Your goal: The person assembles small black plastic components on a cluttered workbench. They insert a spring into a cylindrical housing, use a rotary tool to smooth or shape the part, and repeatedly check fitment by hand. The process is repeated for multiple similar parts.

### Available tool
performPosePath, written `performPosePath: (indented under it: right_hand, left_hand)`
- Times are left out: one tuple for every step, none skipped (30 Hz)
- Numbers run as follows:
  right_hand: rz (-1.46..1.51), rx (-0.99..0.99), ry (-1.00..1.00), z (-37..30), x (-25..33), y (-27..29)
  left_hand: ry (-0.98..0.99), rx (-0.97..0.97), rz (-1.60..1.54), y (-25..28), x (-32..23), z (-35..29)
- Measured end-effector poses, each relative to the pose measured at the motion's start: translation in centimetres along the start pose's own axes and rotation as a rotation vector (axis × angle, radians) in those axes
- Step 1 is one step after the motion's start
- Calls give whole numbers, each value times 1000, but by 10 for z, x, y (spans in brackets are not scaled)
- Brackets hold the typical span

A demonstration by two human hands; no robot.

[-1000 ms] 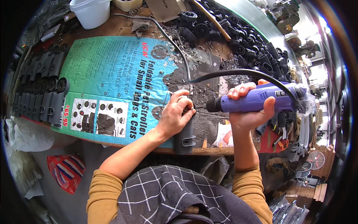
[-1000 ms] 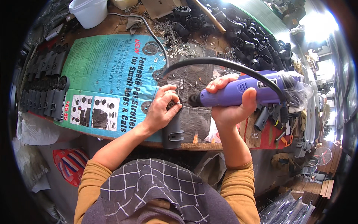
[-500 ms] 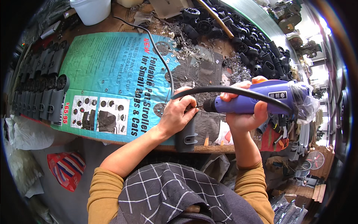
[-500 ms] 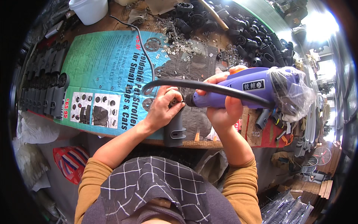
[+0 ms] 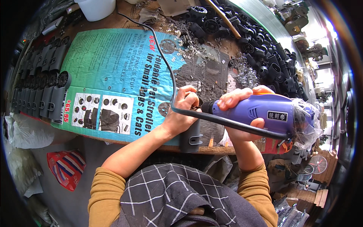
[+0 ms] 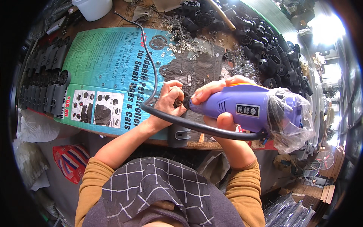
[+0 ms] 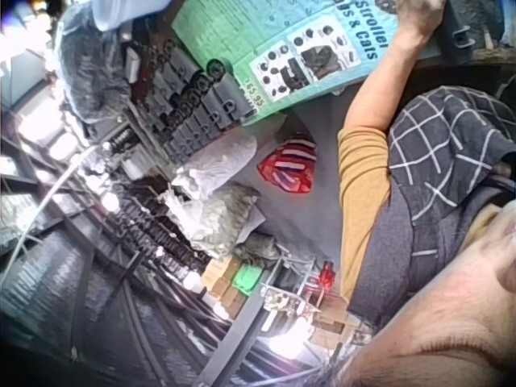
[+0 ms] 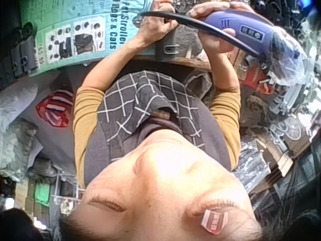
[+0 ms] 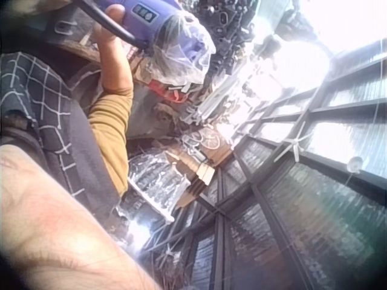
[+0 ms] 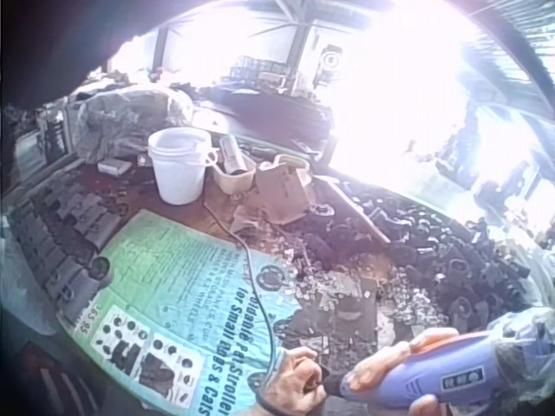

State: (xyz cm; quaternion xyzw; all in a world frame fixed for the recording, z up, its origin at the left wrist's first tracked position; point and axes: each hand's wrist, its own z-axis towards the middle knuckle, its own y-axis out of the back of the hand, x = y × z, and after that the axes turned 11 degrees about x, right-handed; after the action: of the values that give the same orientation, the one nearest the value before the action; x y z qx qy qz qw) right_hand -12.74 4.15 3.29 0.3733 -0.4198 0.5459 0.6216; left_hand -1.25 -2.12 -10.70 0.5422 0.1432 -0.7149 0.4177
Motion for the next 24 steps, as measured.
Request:
performPosePath:
  right_hand:
    - [37, -2, 9, 0, 1, -1]
    - [40, -1, -3, 0, 1, -1]
    - [22, 22, -22, -1, 3, -2]
    - [21, 10, -33, -2, 5, -3]
    - [25, 17, -11, -4, 7, -5]
    - [35, 28, -20, -4, 9, -6]
    - [10, 19, -30, -4, 11, -7]
    - [-24, 29, -43, -4, 12, -8]
    - [31, 35, -35, -3, 13, -8]
    - [83, 46, -36, -1, 13, -8]
    - [135, 53, -35, 1, 13, -8]
    - [58, 77, -41, 2, 13, -8]
    - [-16, 101, -43, 4, 12, -7]
    - [-59, 101, -37, 5, 10, -7]
    - [-64, 102, -47, 6, 9, -7]
    - [-61, 110, -43, 6, 8, -7]
    - [-51, 112, -50, 7, 7, -6]
    - [-38, 127, -63, 7, 6, -6]
    - [-29, 127, -71, 7, 5, -6]
    - [-32, 128, -78, 7, 5, -6]
    - [-29, 147, -73, 8, 3, -5]
    - [-26, 155, -73, 10, 2, -4]
    - [-28, 178, -61, 11, 1, -4]
    - [-30, 194, -53, 13, -1, -3]
  left_hand:
    - [-10, -1, 1, 0, 0, 0]
    - [-1, 6, 2, 0, 0, 0]
    - [4, 13, 3, 1, 0, 0]
    - [10, 15, 8, 1, 0, 0]
    - [14, 17, 21, 1, -1, 0]
    - [37, 12, -11, 1, -2, 0]
    - [65, 9, -40, 1, -3, 0]
    - [94, 8, -68, 1, -4, 0]
    - [37, -4, 11, 1, -4, 0]
    - [31, -14, 33, 2, -5, 1]
    - [27, -23, 52, 1, -5, 2]
    - [22, -34, 71, 1, -5, 2]
    - [28, -25, 81, 1, -6, 2]
    - [44, -19, 72, 1, -6, 2]
    - [60, -8, 64, 1, -6, 2]
    - [75, 3, 56, 1, -6, 2]
    - [79, 11, 72, 1, -6, 2]
    - [77, 5, 63, 1, -5, 1]
    - [73, -1, 54, 1, -5, 1]
    - [61, -10, 50, 0, -4, 2]
    - [54, -24, 46, 0, -4, 2]
    - [59, -24, 45, -1, -4, 2]
    - [55, -24, 46, -1, -4, 2]
    - [51, -28, 48, -1, -4, 3]
